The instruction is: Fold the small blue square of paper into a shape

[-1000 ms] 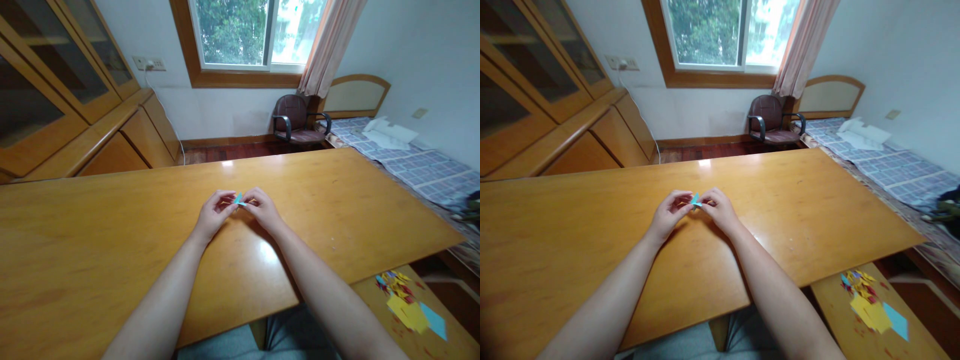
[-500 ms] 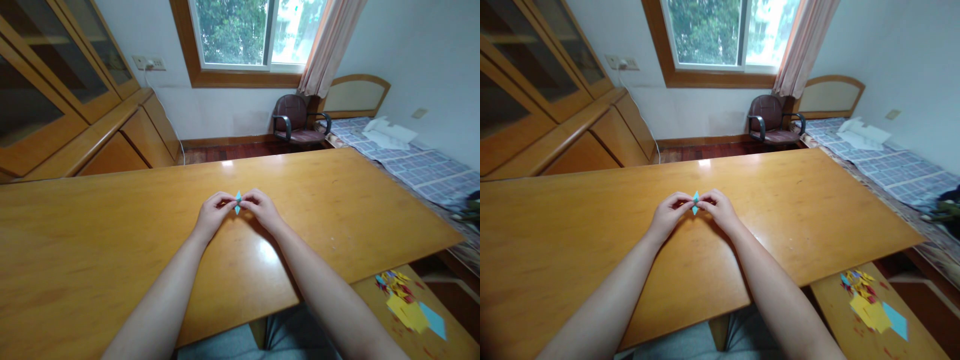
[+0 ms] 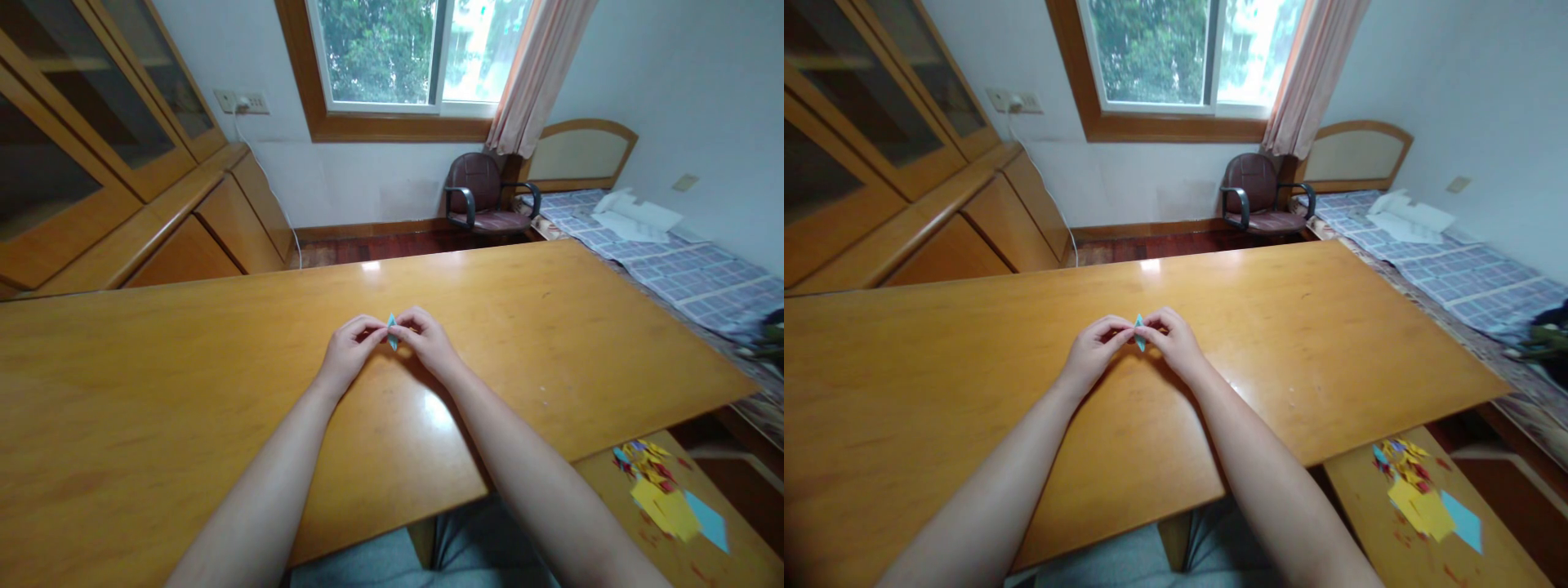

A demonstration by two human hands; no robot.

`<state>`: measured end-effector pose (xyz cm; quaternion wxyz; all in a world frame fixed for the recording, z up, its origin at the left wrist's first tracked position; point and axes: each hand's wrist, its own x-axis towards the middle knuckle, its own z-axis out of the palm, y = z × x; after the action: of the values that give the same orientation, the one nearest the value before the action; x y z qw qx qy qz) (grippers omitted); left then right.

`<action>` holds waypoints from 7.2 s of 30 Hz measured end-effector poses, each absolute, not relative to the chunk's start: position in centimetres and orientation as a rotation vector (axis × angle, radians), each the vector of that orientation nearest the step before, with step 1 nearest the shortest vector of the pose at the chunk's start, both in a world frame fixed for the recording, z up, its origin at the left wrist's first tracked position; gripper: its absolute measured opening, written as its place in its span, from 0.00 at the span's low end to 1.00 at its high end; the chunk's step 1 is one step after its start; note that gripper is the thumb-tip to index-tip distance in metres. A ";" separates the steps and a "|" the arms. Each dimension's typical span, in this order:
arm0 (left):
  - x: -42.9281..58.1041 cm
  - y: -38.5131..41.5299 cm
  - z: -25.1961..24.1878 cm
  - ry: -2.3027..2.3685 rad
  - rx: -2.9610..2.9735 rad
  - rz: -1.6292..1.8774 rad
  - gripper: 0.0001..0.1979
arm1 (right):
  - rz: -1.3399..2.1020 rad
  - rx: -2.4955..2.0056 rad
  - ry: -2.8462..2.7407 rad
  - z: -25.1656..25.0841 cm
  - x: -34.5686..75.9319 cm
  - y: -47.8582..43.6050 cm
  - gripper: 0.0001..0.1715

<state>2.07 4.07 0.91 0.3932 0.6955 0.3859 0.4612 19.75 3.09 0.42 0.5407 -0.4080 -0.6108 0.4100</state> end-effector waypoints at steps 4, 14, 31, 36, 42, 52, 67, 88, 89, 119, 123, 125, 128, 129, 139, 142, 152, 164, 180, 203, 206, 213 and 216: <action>2.1 3.9 1.3 0.955 1.688 1.110 0.09 | 1.012 -0.980 -1.399 0.5 19.7 3.1 0.12; 2.6 3.7 1.2 0.902 1.439 1.178 0.13 | 1.191 -0.948 -1.378 0.9 19.5 2.6 0.15; 2.5 3.8 1.7 0.976 1.563 1.188 0.08 | 1.364 -0.886 -1.282 0.2 19.1 2.6 0.20; 2.5 3.8 1.4 0.933 1.600 1.189 0.09 | 1.345 -0.910 -1.293 0.3 19.1 2.6 0.20; 2.4 4.0 1.0 1.002 1.611 1.197 0.08 | 1.282 -0.942 -1.335 0.4 19.2 2.6 0.18; 2.6 4.2 0.8 1.020 1.462 1.245 0.09 | 1.296 -0.942 -1.322 0.1 19.1 2.7 0.17; 2.4 4.4 0.3 1.009 1.511 1.195 0.11 | 1.167 -0.985 -1.359 -0.3 19.2 2.9 0.20; 2.5 3.9 0.0 0.949 1.451 1.108 0.15 | 1.075 -1.072 -1.474 0.5 19.4 2.3 0.14; 2.5 3.9 0.0 0.950 1.461 1.111 0.15 | 1.077 -1.070 -1.477 0.5 19.4 2.3 0.14; 1.5 3.7 0.1 1.325 2.384 0.975 0.09 | 0.720 -1.129 -1.661 0.8 19.7 2.6 0.02; 1.6 3.7 0.2 1.322 2.363 0.987 0.08 | 0.735 -1.127 -1.645 0.8 19.7 2.6 0.02; 1.6 3.7 0.3 1.293 2.328 1.011 0.08 | 0.730 -1.124 -1.642 0.8 19.7 2.6 0.02; 1.8 3.7 0.5 1.246 2.274 1.051 0.07 | 0.717 -1.120 -1.652 0.8 19.8 2.5 0.02; 1.8 3.7 0.6 1.232 2.267 1.064 0.07 | 0.710 -1.118 -1.656 0.8 19.9 2.4 0.02; 2.0 3.6 1.1 1.198 2.251 1.110 0.06 | 0.598 -1.097 -1.737 0.8 20.0 2.5 0.03; 2.2 3.6 1.1 1.221 2.211 1.128 0.06 | 0.568 -1.095 -1.747 0.8 20.0 2.5 0.03; 2.4 3.5 1.0 1.277 1.964 1.114 0.09 | 0.556 -1.076 -1.759 0.8 20.0 2.4 0.04; 2.5 3.4 1.3 1.157 1.922 1.088 0.12 | 0.629 -1.127 -1.689 0.6 19.9 2.4 0.05; 2.6 3.5 1.2 1.117 1.649 1.011 0.14 | 0.957 -1.114 -1.469 -0.3 19.8 2.9 0.16; 2.6 4.0 0.7 1.114 1.507 1.023 0.17 | 1.192 -1.080 -1.257 -0.1 19.8 3.1 0.17; 2.5 4.0 0.7 1.142 1.562 1.014 0.18 | 1.195 -1.080 -1.207 0.2 19.9 3.1 0.18; 2.4 4.1 0.8 1.094 1.459 1.010 0.17 | 1.240 -1.034 -1.182 0.5 19.8 2.9 0.18; 2.4 4.1 1.0 1.089 1.399 1.029 0.18 | 1.295 -1.012 -1.204 0.3 19.7 2.9 0.19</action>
<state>2.37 4.12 0.98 0.5190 0.5834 0.4540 0.4292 19.73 2.89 0.27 0.5244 -0.4231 -0.5033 0.5411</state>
